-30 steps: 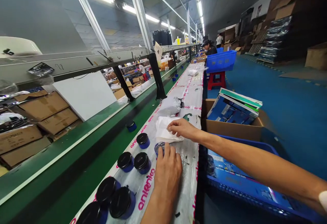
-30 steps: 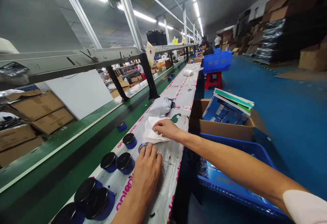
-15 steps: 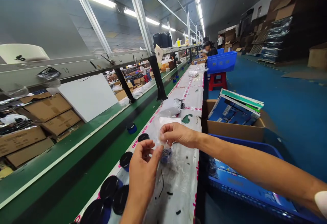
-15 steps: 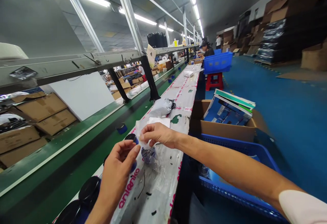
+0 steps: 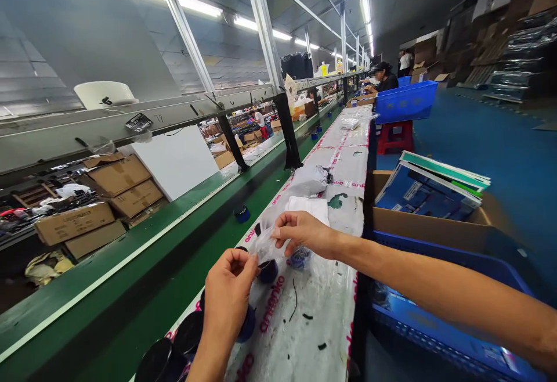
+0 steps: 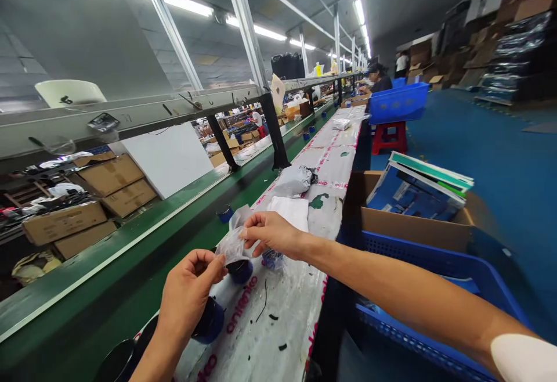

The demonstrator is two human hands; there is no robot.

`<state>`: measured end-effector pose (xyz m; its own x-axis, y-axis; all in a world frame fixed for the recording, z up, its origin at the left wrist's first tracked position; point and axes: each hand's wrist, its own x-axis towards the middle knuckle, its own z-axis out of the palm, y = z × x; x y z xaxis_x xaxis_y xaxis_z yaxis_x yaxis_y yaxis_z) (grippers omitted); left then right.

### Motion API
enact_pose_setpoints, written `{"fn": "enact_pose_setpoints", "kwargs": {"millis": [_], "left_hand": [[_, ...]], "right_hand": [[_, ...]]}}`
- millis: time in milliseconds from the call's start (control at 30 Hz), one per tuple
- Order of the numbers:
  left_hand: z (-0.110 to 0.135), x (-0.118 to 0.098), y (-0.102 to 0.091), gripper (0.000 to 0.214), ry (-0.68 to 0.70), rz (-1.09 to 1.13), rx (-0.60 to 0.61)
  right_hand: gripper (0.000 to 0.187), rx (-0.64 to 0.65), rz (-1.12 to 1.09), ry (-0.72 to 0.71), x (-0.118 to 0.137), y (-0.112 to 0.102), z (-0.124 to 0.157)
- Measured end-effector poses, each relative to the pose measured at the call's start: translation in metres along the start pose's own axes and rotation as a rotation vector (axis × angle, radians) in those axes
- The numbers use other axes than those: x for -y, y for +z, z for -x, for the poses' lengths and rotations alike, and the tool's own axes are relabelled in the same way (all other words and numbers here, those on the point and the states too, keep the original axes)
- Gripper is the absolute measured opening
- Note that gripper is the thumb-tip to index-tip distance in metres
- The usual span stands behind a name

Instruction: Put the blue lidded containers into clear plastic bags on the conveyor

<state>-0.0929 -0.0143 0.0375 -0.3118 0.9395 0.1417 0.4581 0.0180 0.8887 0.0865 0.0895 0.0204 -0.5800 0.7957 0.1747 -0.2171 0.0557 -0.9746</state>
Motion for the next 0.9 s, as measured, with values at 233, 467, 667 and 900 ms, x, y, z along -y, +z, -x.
{"fn": "enact_pose_setpoints", "kwargs": {"millis": [233, 467, 667, 900], "left_hand": [[-0.009, -0.009, -0.003, 0.013, 0.110, -0.481, -0.230], [-0.028, -0.004, 0.001, 0.019, 0.122, -0.649, -0.240], [-0.025, 0.007, 0.007, 0.016, 0.342, -1.014, -0.068], [-0.024, 0.009, 0.010, 0.030, 0.447, -1.289, 0.109]], "right_hand": [[0.012, -0.280, 0.330, -0.271, -0.013, 0.013, -0.009], [0.014, -0.273, 0.850, -0.495, -0.017, 0.003, -0.018], [0.016, -0.029, 1.341, -0.619, -0.029, -0.006, -0.024], [0.008, 0.146, 1.628, -0.653, -0.028, -0.003, -0.021]]}}
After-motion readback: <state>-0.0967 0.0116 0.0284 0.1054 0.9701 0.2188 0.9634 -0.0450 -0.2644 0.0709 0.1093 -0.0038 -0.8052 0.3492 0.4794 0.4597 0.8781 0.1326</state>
